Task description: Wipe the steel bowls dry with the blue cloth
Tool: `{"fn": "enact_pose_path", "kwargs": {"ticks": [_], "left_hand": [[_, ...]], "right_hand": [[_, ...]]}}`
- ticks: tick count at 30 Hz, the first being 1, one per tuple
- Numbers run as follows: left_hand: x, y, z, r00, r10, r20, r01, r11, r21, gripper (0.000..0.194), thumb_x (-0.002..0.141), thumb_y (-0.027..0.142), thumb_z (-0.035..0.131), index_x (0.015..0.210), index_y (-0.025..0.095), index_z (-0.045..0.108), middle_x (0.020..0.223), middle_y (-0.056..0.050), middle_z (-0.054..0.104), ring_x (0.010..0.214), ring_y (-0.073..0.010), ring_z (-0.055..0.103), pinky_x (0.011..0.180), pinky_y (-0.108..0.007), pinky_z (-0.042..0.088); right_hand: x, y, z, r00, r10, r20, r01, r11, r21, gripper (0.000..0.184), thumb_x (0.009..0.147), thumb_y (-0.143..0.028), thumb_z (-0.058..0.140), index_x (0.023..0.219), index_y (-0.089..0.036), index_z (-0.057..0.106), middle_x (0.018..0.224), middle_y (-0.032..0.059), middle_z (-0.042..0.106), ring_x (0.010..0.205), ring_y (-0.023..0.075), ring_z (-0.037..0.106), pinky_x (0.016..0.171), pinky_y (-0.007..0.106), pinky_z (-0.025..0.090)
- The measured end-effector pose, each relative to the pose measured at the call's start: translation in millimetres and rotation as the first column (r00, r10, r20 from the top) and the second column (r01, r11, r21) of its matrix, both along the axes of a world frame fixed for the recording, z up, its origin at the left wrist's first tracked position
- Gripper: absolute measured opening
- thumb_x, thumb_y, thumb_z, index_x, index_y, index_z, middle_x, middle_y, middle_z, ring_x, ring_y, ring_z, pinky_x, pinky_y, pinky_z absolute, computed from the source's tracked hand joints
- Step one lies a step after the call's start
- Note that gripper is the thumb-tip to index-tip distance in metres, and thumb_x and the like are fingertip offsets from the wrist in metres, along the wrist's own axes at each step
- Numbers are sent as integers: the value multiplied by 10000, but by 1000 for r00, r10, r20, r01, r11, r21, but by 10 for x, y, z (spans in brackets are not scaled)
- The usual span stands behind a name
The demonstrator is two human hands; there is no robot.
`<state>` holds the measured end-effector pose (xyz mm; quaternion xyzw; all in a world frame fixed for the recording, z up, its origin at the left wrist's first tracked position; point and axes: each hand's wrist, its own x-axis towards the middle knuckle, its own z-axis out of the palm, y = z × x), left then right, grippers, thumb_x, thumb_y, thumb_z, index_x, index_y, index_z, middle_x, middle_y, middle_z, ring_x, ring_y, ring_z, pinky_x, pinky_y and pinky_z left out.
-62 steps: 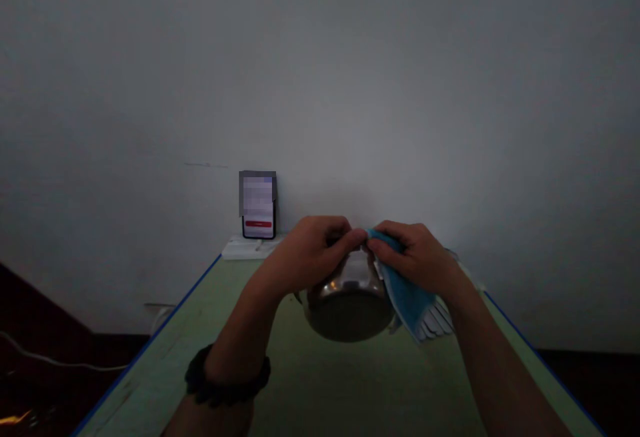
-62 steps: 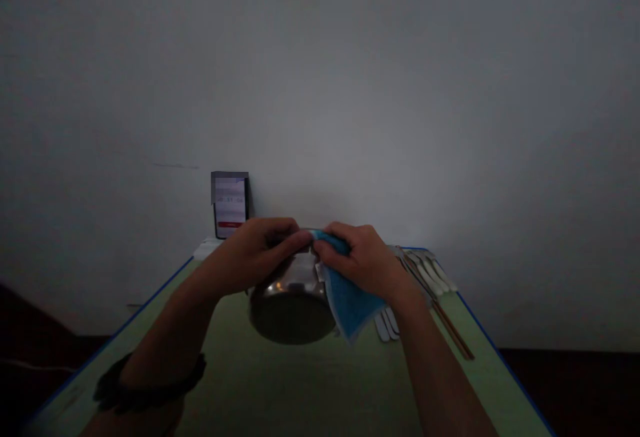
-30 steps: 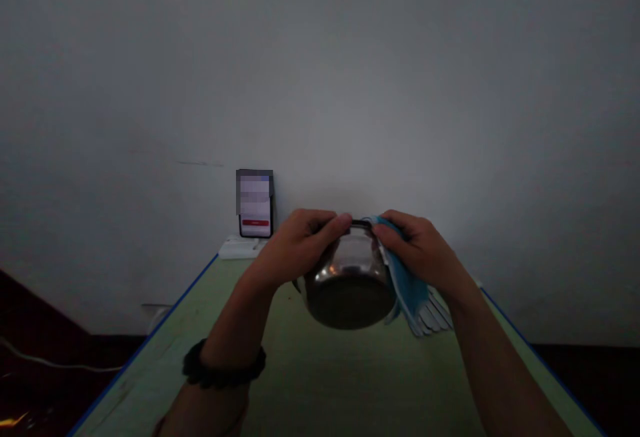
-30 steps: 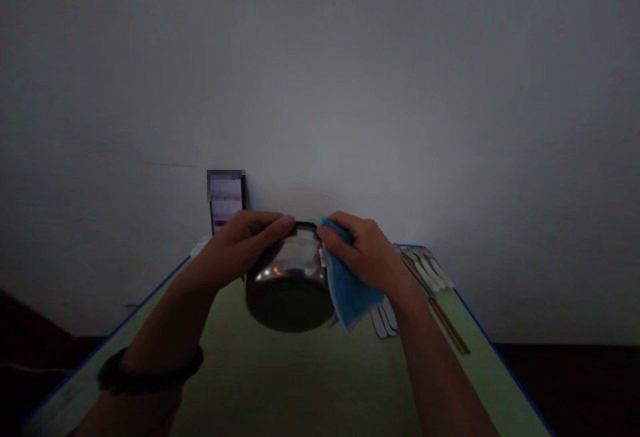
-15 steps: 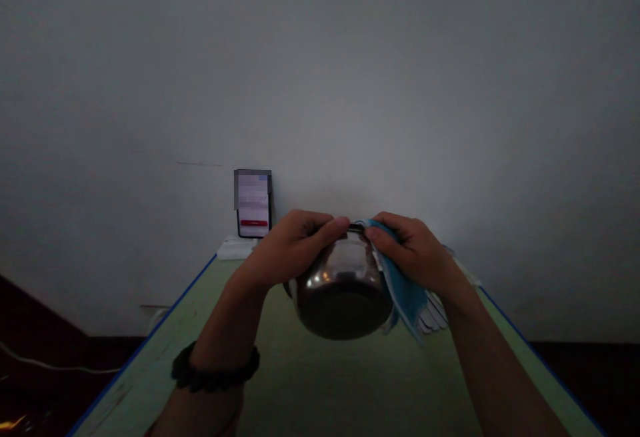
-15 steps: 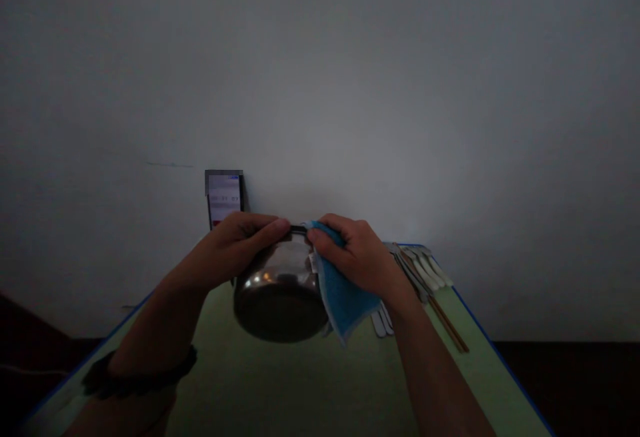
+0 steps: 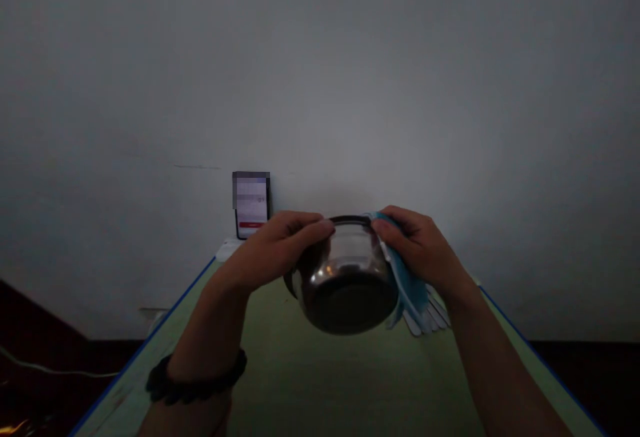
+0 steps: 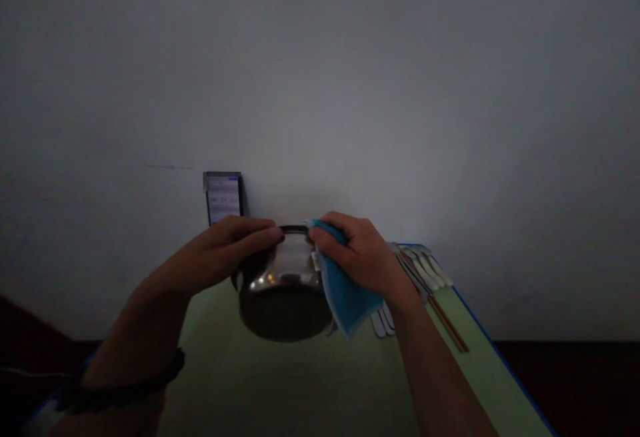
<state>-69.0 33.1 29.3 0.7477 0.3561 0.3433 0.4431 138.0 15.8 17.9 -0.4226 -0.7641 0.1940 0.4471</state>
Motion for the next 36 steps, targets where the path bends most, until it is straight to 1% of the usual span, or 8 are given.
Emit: {"fn": "enact_pose_path", "kwargs": {"ticks": [2, 5, 13, 19, 27, 29, 33, 36], "left_hand": [[24, -43, 45, 989, -58, -136, 68, 995, 69, 364, 824, 436, 459, 613, 148, 534, 514, 45, 441, 473, -68, 405, 428, -183, 289], [54, -60, 76, 988, -57, -144, 74, 990, 117, 372, 831, 434, 443, 612, 148, 534, 505, 45, 430, 464, -65, 387, 421, -180, 278], [-3, 25, -33, 999, 48, 22, -46, 996, -78, 373, 798, 444, 489, 561, 156, 502, 465, 55, 373, 398, -53, 315, 363, -188, 213], [61, -51, 39, 985, -108, -137, 111, 994, 16, 378, 810, 451, 466, 616, 151, 589, 496, 43, 442, 445, -61, 376, 387, -176, 250], [-3, 75, -67, 949, 203, 242, -201, 979, -31, 380, 787, 467, 504, 560, 163, 492, 479, 56, 419, 416, -58, 369, 408, -185, 291], [-7, 63, -71, 972, 164, 168, -160, 986, -37, 364, 787, 469, 506, 597, 158, 526, 511, 49, 450, 453, -64, 405, 436, -184, 318], [19, -4, -17, 993, -70, -90, 66, 997, -45, 400, 803, 493, 464, 633, 148, 575, 521, 40, 463, 466, -65, 402, 413, -177, 295], [34, -2, -1, 992, -96, -82, 95, 995, -9, 399, 809, 470, 470, 596, 145, 561, 499, 43, 443, 444, -56, 377, 394, -170, 271]], "right_hand": [[-25, -25, 19, 991, 40, 128, -40, 999, 3, 276, 851, -418, 461, 742, -186, 561, 635, -35, 516, 586, 89, 458, 541, 213, 342], [-52, -39, 47, 976, 21, 217, -32, 998, 46, 284, 863, -414, 440, 739, -185, 553, 617, -38, 514, 574, 84, 461, 538, 212, 334], [11, -28, 19, 955, -14, 296, -11, 996, 83, 294, 866, -405, 431, 727, -182, 562, 582, -41, 515, 522, 75, 434, 514, 212, 309], [-10, -26, 19, 955, 61, 290, -65, 998, 3, 272, 858, -390, 449, 733, -180, 567, 600, -38, 532, 551, 82, 470, 526, 210, 328], [60, -11, -35, 997, -76, 14, 75, 995, 69, 307, 880, -408, 411, 710, -189, 542, 621, -31, 533, 568, 94, 477, 546, 222, 345], [69, -11, -42, 997, -68, 27, 67, 996, 51, 305, 876, -413, 416, 709, -189, 537, 615, -34, 525, 558, 92, 468, 541, 222, 342], [17, -24, -11, 981, 35, 190, -34, 999, -11, 289, 862, -409, 444, 710, -186, 546, 605, -39, 511, 565, 89, 460, 538, 219, 334], [-22, -29, 13, 975, 69, 211, -66, 998, -19, 283, 863, -402, 447, 705, -186, 540, 602, -44, 494, 567, 85, 448, 543, 216, 334]]}}
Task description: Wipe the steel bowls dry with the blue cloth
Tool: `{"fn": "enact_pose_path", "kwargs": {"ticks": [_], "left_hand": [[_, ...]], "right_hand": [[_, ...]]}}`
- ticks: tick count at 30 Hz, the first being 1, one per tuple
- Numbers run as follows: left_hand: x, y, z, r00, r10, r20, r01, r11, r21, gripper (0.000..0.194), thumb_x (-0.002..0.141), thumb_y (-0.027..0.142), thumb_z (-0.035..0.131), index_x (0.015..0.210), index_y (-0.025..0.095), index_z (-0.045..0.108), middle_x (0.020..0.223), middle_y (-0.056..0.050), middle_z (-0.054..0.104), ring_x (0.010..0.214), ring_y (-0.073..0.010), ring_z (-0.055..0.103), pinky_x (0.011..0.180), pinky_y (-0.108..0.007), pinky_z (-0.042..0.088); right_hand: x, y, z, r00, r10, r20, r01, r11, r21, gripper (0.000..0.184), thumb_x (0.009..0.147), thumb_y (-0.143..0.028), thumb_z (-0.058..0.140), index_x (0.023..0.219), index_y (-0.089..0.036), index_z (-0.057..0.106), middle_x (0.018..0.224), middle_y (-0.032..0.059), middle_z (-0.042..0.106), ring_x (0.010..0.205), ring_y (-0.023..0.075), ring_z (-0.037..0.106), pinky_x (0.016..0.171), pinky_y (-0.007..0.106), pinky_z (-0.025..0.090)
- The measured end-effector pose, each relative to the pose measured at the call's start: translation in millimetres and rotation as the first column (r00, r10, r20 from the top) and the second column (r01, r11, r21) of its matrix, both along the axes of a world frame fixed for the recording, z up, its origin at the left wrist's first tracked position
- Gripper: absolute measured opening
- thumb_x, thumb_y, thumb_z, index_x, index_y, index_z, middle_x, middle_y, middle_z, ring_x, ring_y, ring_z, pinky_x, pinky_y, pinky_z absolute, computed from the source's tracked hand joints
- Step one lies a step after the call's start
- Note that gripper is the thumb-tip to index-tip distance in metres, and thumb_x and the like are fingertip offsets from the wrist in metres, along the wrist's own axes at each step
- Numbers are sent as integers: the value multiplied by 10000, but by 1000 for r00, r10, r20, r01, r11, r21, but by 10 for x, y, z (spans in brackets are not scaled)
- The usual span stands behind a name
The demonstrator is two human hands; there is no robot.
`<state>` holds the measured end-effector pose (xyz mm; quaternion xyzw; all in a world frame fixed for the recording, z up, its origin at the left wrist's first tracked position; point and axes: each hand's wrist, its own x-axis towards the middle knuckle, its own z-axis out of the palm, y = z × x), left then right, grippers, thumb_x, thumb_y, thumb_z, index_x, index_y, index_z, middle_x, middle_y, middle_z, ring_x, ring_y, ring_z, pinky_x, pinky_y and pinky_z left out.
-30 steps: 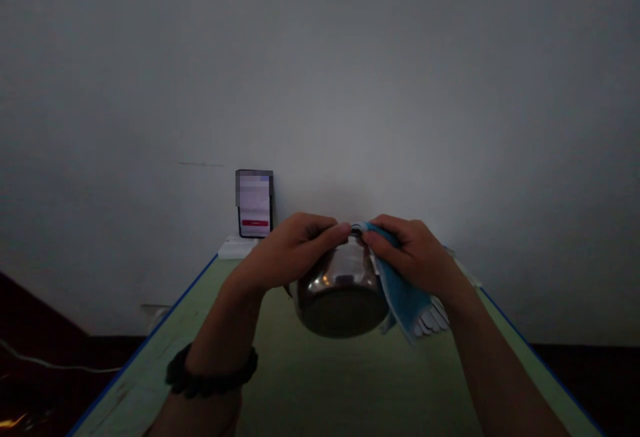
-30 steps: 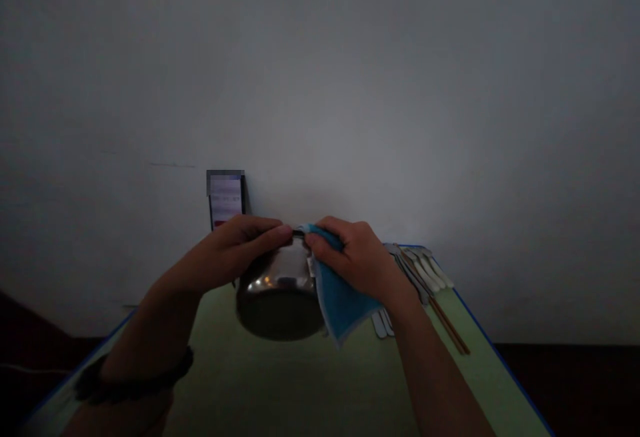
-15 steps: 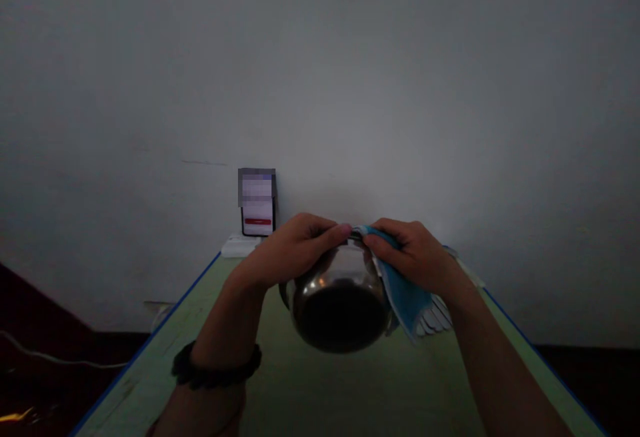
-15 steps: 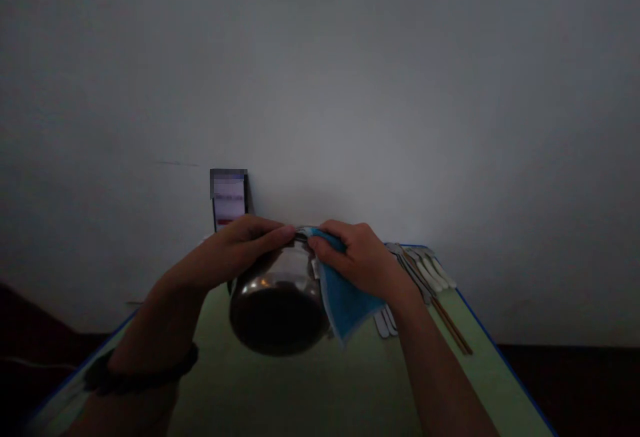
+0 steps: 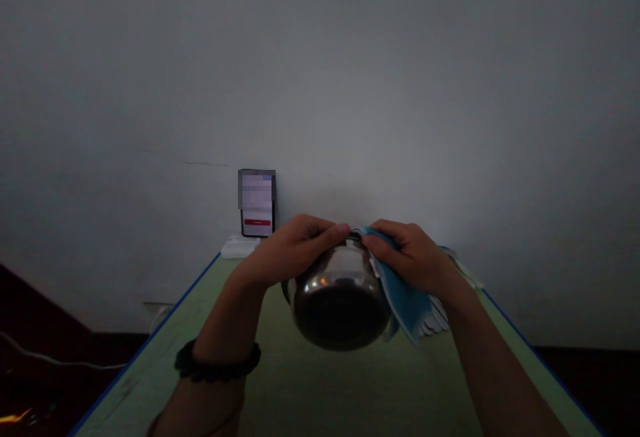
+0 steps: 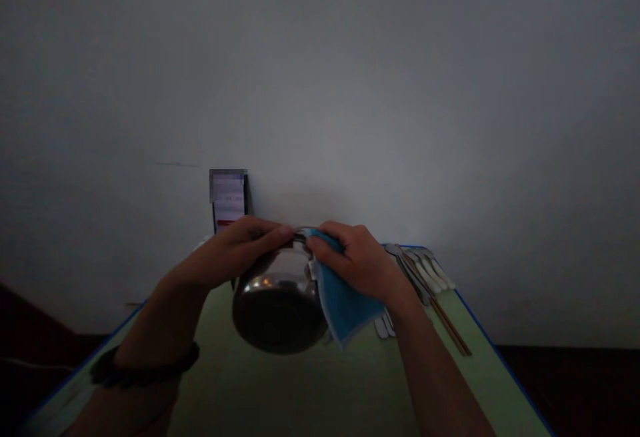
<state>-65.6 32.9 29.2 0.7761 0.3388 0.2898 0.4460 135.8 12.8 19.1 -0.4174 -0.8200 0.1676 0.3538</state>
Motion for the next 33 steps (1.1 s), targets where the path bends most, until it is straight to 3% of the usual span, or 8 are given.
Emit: {"fn": "enact_pose_path", "kwargs": {"ticks": [6, 9, 14, 17, 22, 27, 30, 33], "left_hand": [[-42, 101, -103, 908, 245, 339, -234, 969, -75, 413, 802, 472, 488, 539, 154, 500, 454, 49, 422, 389, -46, 346, 362, -168, 245], [-76, 73, -105, 931, 236, 279, -201, 968, -148, 384, 784, 461, 518, 560, 149, 538, 475, 39, 466, 411, -54, 392, 375, -165, 275], [-67, -29, -10, 1000, 7, 18, -5, 989, -145, 381, 784, 468, 513, 603, 145, 603, 473, 35, 486, 407, -55, 395, 366, -161, 269], [-34, -23, 7, 991, 87, 106, -77, 993, -92, 382, 787, 459, 511, 575, 152, 593, 451, 35, 478, 384, -51, 385, 352, -159, 256], [-19, 56, -46, 819, 341, 462, -317, 939, -131, 394, 763, 436, 549, 479, 163, 555, 403, 30, 469, 332, -46, 373, 325, -166, 236], [-5, 107, -46, 663, 428, 615, -321, 904, -283, 366, 747, 453, 569, 531, 158, 584, 435, 21, 526, 353, -57, 438, 354, -172, 315], [-3, 121, -35, 643, 430, 633, -290, 902, -318, 298, 747, 417, 584, 624, 149, 622, 509, 10, 581, 414, -68, 494, 406, -176, 379], [-16, 127, -41, 662, 419, 621, -275, 907, -319, 215, 746, 343, 597, 665, 149, 641, 562, 1, 606, 461, -73, 520, 441, -174, 402]], "right_hand": [[101, 38, -54, 981, -91, -169, 101, 994, 51, 298, 877, -411, 417, 715, -186, 527, 621, -38, 494, 575, 87, 456, 551, 220, 344], [124, 30, -58, 986, -76, -151, 82, 996, 38, 299, 881, -403, 414, 714, -186, 533, 618, -40, 505, 561, 81, 456, 550, 219, 343], [40, -8, -6, 1000, 16, -15, -17, 999, -30, 287, 864, -401, 444, 700, -186, 540, 586, -50, 490, 543, 75, 444, 519, 211, 325], [24, 10, -16, 998, 2, -59, -3, 1000, -13, 291, 868, -401, 436, 691, -187, 522, 590, -52, 473, 548, 73, 431, 521, 210, 321], [94, 63, -58, 955, -85, -283, 92, 996, 10, 295, 876, -406, 423, 686, -194, 502, 589, -60, 439, 531, 73, 403, 509, 209, 318], [95, 88, -41, 931, -200, -307, 231, 971, 66, 290, 880, -413, 411, 734, -196, 536, 617, -52, 472, 588, 87, 439, 548, 215, 331], [81, 133, -63, 901, -296, -317, 350, 928, 129, 304, 875, -425, 415, 731, -188, 539, 629, -44, 482, 615, 97, 445, 572, 227, 330], [106, 194, -112, 818, -389, -424, 478, 870, 124, 331, 873, -434, 413, 680, -183, 509, 588, -51, 421, 578, 96, 406, 549, 232, 311]]}}
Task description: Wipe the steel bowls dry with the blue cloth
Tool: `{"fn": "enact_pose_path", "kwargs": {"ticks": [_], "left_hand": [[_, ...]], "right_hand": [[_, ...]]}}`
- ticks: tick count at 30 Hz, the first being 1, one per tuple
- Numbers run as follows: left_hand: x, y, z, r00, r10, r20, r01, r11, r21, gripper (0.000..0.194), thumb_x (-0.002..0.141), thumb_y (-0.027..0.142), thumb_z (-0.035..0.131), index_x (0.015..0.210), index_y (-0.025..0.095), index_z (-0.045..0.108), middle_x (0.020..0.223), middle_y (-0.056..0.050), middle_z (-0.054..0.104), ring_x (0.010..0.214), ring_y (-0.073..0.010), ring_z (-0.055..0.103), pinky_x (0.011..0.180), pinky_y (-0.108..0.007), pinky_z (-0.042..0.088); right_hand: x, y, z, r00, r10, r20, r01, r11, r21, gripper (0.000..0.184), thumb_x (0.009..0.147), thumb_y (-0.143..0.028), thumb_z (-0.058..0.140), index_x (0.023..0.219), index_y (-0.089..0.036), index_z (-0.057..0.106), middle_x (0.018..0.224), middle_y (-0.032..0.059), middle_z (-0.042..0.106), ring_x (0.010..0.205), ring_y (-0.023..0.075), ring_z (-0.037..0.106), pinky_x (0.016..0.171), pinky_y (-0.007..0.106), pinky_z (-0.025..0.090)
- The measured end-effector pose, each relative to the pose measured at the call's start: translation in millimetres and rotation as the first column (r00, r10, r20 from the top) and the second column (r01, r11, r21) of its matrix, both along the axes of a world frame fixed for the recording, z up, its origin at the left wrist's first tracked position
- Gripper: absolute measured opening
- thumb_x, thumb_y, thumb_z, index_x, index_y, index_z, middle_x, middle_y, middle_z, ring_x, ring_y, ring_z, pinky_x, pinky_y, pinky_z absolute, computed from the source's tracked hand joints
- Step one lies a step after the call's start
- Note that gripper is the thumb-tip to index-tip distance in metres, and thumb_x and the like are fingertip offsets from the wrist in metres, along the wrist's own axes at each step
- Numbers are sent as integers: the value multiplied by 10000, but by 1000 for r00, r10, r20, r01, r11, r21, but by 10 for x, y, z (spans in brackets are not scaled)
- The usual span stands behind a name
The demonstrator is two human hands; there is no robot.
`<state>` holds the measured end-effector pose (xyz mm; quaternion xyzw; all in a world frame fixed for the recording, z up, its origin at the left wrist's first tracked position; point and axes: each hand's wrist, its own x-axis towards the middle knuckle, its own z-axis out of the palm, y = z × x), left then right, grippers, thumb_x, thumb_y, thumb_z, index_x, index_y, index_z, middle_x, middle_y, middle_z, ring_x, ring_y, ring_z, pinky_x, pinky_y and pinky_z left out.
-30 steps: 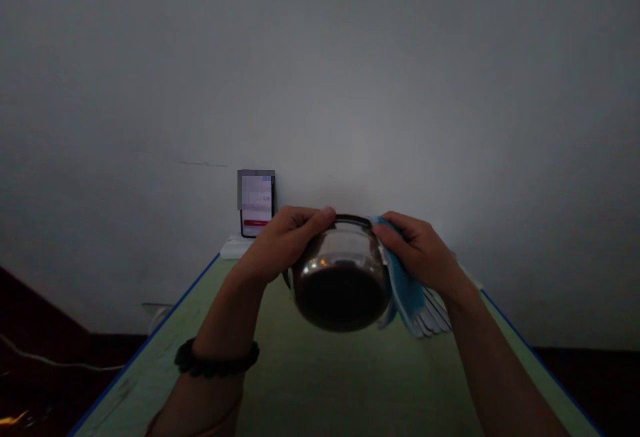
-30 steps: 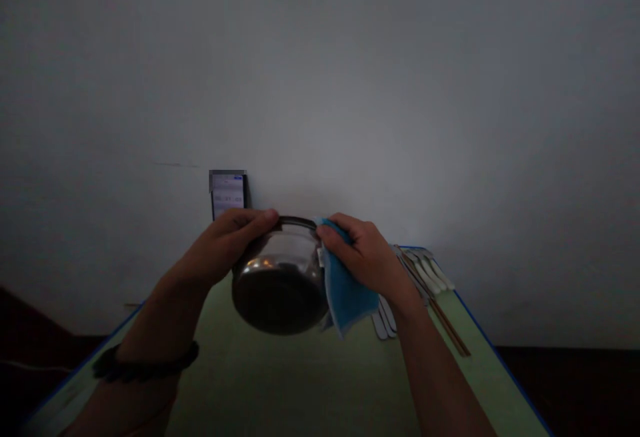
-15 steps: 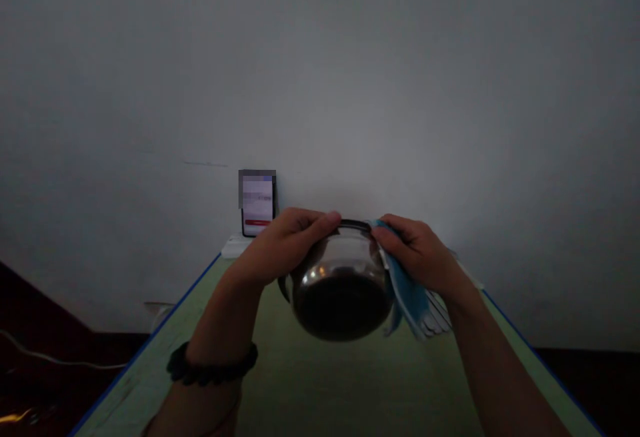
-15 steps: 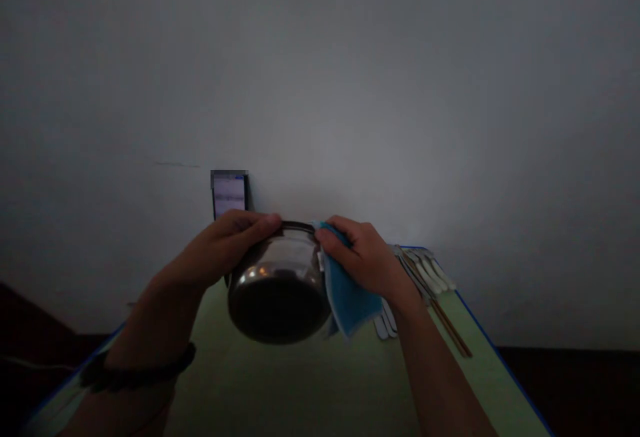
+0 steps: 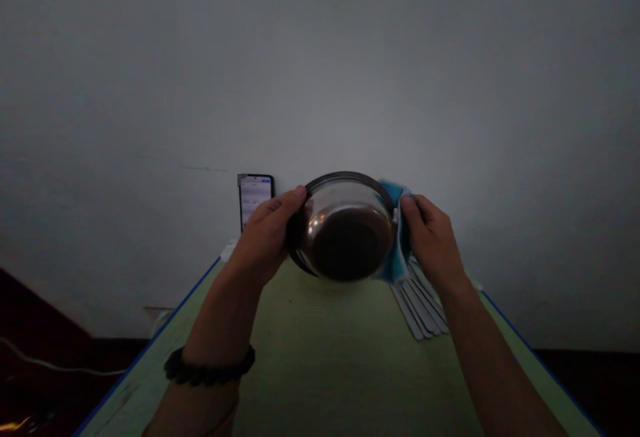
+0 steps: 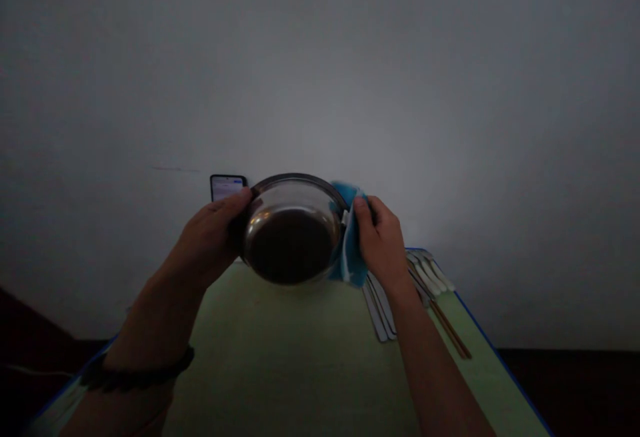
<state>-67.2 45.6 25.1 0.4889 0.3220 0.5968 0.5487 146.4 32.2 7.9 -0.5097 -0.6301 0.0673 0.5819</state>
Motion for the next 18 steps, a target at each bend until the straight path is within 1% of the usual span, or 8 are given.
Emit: {"fn": "enact_pose_path", "kwargs": {"ticks": [5, 9, 11, 12, 13, 14, 16, 18], "left_hand": [[-29, 16, -18, 998, 40, -41, -43, 997, -66, 209, 729, 314, 604, 603, 148, 609, 516, 14, 562, 421, -74, 491, 426, -185, 399], [47, -3, 4, 999, 12, -44, -14, 999, -33, 140, 724, 282, 608, 683, 151, 640, 593, 13, 608, 496, -78, 534, 475, -178, 423], [124, -36, 17, 998, -41, -56, 40, 999, -18, 147, 729, 290, 602, 734, 153, 656, 618, 9, 624, 529, -81, 549, 513, -182, 434], [164, -55, 20, 996, -66, -60, 65, 998, -22, 160, 732, 299, 597, 747, 151, 659, 621, 5, 627, 534, -84, 552, 525, -188, 438], [201, -73, 20, 995, -83, -57, 81, 996, -27, 165, 730, 303, 596, 752, 151, 659, 628, 3, 632, 540, -90, 558, 531, -194, 441], [233, -87, 16, 996, -80, -42, 79, 996, -34, 158, 725, 297, 594, 739, 152, 655, 621, 5, 630, 534, -91, 555, 522, -194, 435], [274, -97, 4, 998, -65, 14, 66, 997, -50, 119, 710, 260, 587, 694, 156, 641, 588, 17, 614, 503, -86, 536, 484, -185, 412], [288, -81, -11, 994, -61, 91, 67, 995, -69, 86, 693, 208, 568, 650, 155, 621, 543, 30, 585, 467, -79, 504, 451, -178, 385]], "right_hand": [[86, 29, -13, 957, -105, -270, 143, 982, 123, 342, 860, -450, 428, 654, -184, 490, 588, -51, 403, 550, 90, 388, 523, 229, 315], [-12, -81, 51, 935, -163, -313, 249, 935, 255, 328, 865, -436, 426, 677, -189, 531, 606, -36, 460, 567, 102, 453, 523, 235, 369], [-140, -151, 49, 959, -179, -219, 243, 917, 315, 266, 876, -391, 430, 793, -196, 590, 678, -18, 551, 635, 119, 528, 581, 256, 430], [-214, -180, 33, 977, -166, -133, 203, 917, 344, 235, 883, -360, 429, 877, -204, 605, 753, -6, 603, 703, 130, 565, 640, 275, 460], [-287, -202, 9, 994, -112, 11, 101, 930, 353, 218, 886, -329, 437, 962, -213, 605, 857, 5, 640, 804, 142, 591, 728, 300, 477], [-355, -216, -19, 984, -45, 171, -20, 933, 360, 235, 883, -310, 447, 1050, -218, 587, 1002, 18, 646, 950, 160, 581, 850, 337, 459], [-459, -228, -67, 898, 44, 438, -193, 934, 301, 338, 890, -299, 431, 1205, -205, 511, 1270, 43, 530, 1214, 195, 427, 1032, 408, 335], [-511, -232, -88, 801, 82, 594, -262, 939, 223, 437, 898, -320, 400, 1309, -173, 408, 1415, 55, 363, 1334, 212, 244, 1098, 443, 227]]}}
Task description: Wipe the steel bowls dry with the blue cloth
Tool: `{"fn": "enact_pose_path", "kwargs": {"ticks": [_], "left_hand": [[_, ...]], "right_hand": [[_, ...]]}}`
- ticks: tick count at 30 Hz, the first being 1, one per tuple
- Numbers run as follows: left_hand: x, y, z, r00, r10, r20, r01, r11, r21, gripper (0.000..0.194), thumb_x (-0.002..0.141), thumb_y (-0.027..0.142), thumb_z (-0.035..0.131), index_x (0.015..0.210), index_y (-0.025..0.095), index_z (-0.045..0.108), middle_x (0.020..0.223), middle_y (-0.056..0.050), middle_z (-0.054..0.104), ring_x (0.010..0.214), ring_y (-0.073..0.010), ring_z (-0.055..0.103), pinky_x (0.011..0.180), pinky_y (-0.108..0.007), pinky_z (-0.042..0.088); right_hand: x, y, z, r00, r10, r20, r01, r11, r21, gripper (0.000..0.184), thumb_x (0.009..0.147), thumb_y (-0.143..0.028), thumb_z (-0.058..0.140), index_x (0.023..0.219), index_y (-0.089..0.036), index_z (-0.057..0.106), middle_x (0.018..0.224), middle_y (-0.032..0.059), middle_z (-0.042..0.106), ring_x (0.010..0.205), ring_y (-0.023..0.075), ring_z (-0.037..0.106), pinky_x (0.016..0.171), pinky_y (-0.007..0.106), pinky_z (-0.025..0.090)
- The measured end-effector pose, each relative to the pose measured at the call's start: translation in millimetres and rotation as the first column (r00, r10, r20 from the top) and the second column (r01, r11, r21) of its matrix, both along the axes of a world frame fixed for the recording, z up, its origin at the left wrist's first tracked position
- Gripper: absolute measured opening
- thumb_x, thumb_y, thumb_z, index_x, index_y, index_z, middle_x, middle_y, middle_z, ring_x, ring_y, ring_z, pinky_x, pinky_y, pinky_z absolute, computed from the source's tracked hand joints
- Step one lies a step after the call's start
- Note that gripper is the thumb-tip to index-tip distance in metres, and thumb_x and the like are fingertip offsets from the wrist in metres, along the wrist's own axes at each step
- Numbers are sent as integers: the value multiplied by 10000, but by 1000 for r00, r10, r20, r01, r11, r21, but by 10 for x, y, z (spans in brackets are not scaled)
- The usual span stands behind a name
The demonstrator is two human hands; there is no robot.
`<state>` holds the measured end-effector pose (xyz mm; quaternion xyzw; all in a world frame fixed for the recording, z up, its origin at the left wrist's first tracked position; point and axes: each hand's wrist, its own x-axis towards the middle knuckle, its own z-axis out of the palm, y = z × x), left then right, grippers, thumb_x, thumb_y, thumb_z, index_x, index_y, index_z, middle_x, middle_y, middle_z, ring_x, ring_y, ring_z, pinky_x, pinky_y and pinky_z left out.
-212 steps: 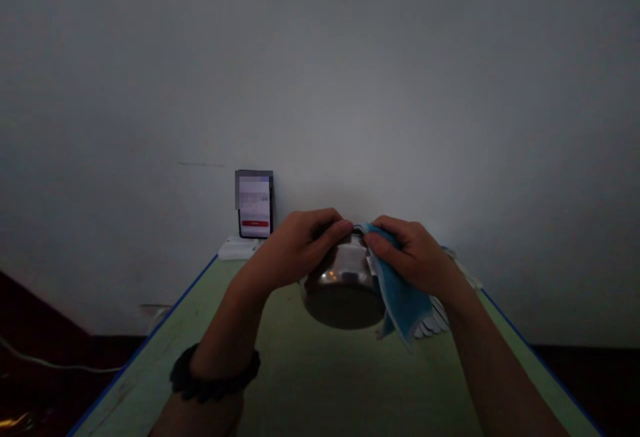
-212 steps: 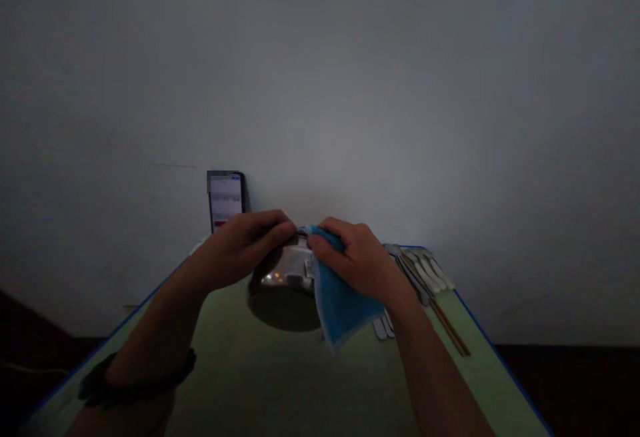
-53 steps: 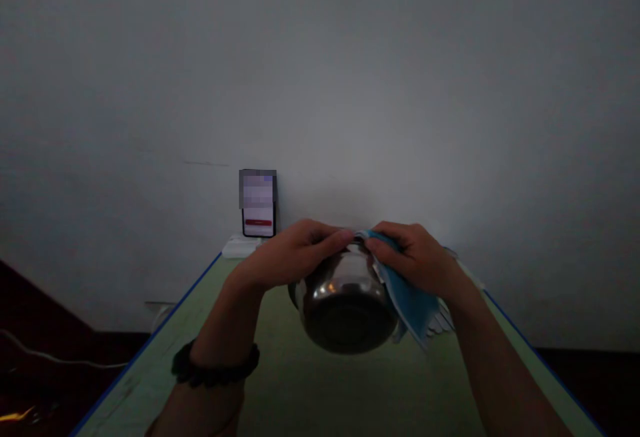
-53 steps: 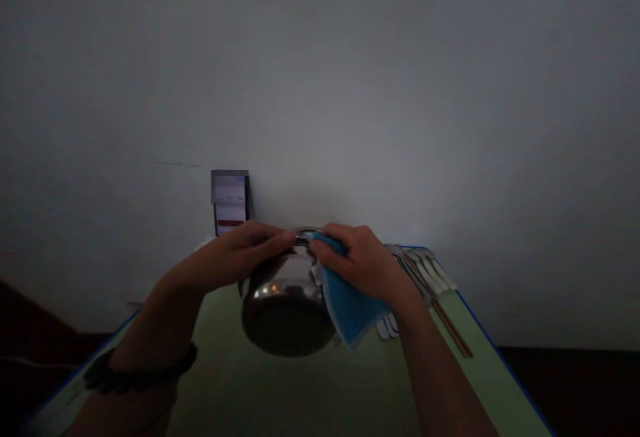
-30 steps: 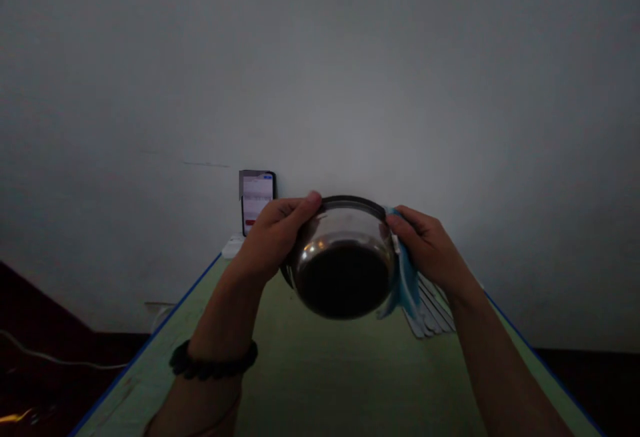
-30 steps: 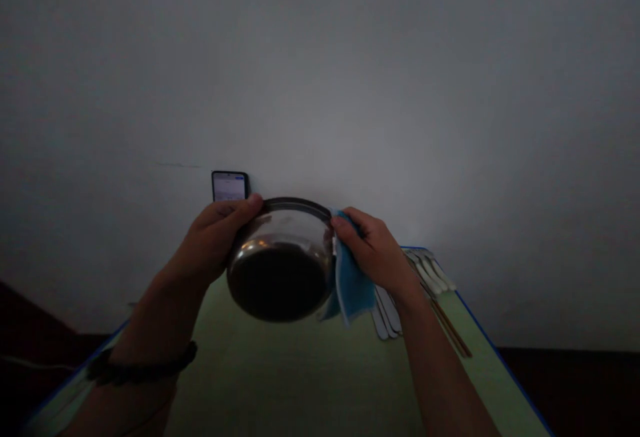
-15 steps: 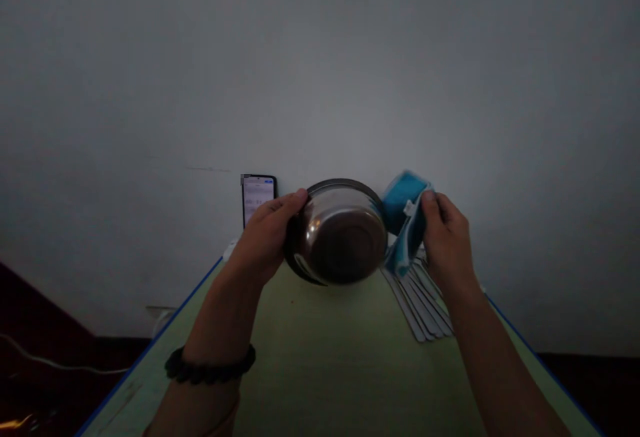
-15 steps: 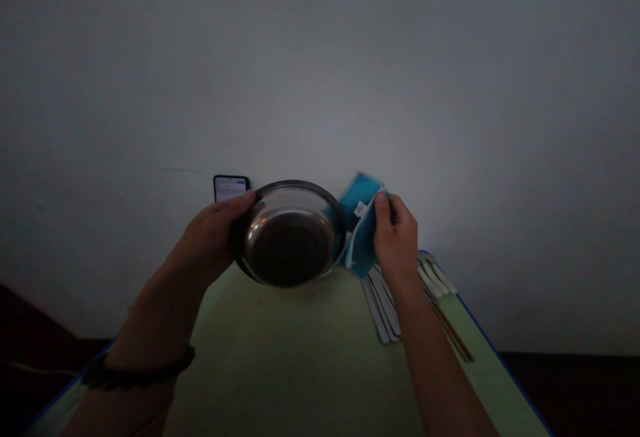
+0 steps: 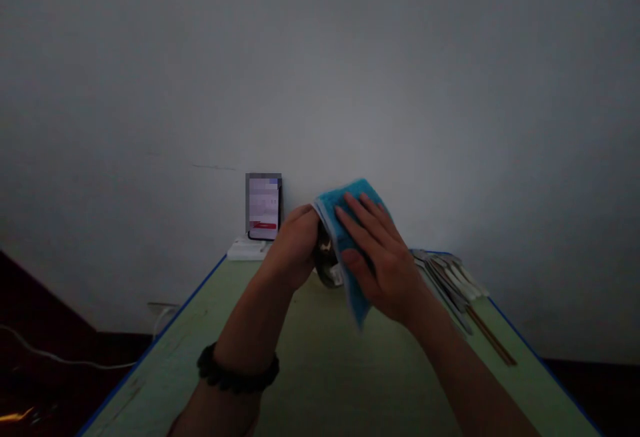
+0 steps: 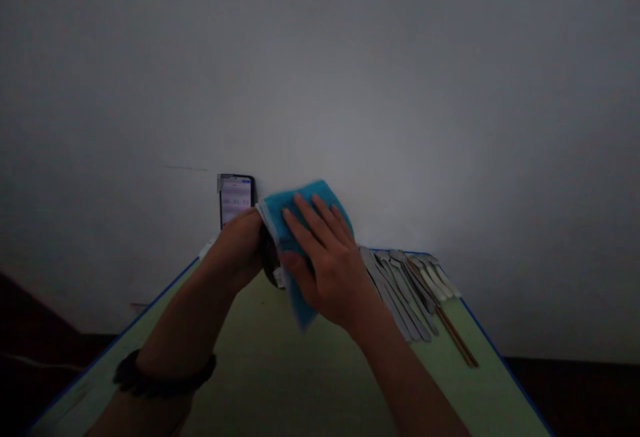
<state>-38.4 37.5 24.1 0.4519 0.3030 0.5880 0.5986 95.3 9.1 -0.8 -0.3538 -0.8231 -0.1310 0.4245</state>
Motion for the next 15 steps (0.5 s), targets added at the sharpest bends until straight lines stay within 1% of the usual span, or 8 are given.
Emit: {"fn": "enact_pose_path", "kwargs": {"ticks": [1, 3, 6, 8, 10, 11, 13, 15], "left_hand": [[1, 15, -7, 999, -3, 39, 4, 1000, -15, 83, 690, 192, 557, 648, 154, 618, 530, 32, 573, 462, -80, 498, 450, -180, 383], [6, 46, -20, 994, 5, 112, 0, 999, -46, 92, 701, 200, 549, 671, 150, 621, 523, 29, 562, 473, -90, 503, 473, -195, 400], [37, 64, -36, 987, 76, 143, -68, 996, -63, 172, 734, 320, 571, 697, 160, 623, 521, 26, 554, 495, -106, 507, 497, -214, 408], [73, 45, -33, 983, 179, 46, -176, 983, -52, 275, 726, 434, 587, 642, 173, 604, 492, 28, 531, 478, -108, 484, 469, -214, 380], [109, 6, -14, 946, 297, -126, -303, 953, -29, 389, 710, 534, 571, 548, 180, 563, 454, 21, 503, 452, -107, 450, 434, -219, 341], [124, -17, 0, 920, 332, -207, -341, 940, -8, 437, 706, 570, 552, 502, 184, 534, 436, 16, 490, 440, -107, 434, 421, -224, 325], [144, -58, 27, 887, 343, -310, -347, 937, 44, 506, 707, 617, 511, 433, 193, 475, 402, 8, 461, 416, -108, 406, 396, -234, 291], [153, -86, 38, 890, 306, -339, -296, 952, 82, 536, 710, 646, 473, 417, 198, 448, 383, 8, 440, 395, -107, 397, 373, -234, 267]], "right_hand": [[-10, -3, 1, 998, -4, 57, 5, 1000, -16, 471, 901, -335, 384, 1337, -159, 368, 1444, 57, 309, 1354, 216, 186, 1108, 451, 203], [-15, -12, 16, 990, -8, 138, 12, 999, -35, 497, 903, -353, 362, 1353, -145, 341, 1459, 52, 276, 1367, 219, 131, 1117, 457, 176], [-22, -24, 26, 986, -31, 166, 35, 999, -25, 468, 907, -326, 344, 1338, -144, 367, 1431, 42, 335, 1360, 211, 155, 1128, 451, 139], [-36, -21, 11, 991, -60, 117, 61, 998, -8, 465, 899, -324, 360, 1326, -139, 378, 1401, 54, 378, 1341, 210, 208, 1128, 444, 140], [-51, -13, -10, 996, -88, 29, 87, 996, 8, 472, 881, -348, 393, 1305, -139, 394, 1357, 73, 424, 1310, 217, 270, 1120, 447, 159], [-56, -9, -20, 995, -99, -20, 99, 995, 13, 469, 872, -360, 407, 1289, -145, 406, 1332, 79, 445, 1291, 222, 299, 1114, 453, 172], [-54, -2, -30, 988, -113, -108, 115, 993, 9, 445, 860, -365, 422, 1257, -164, 427, 1291, 86, 469, 1256, 232, 344, 1094, 468, 208], [-33, 11, -31, 975, -118, -187, 120, 993, -3, 419, 859, -354, 418, 1240, -181, 432, 1273, 92, 471, 1227, 235, 374, 1064, 473, 259]]}}
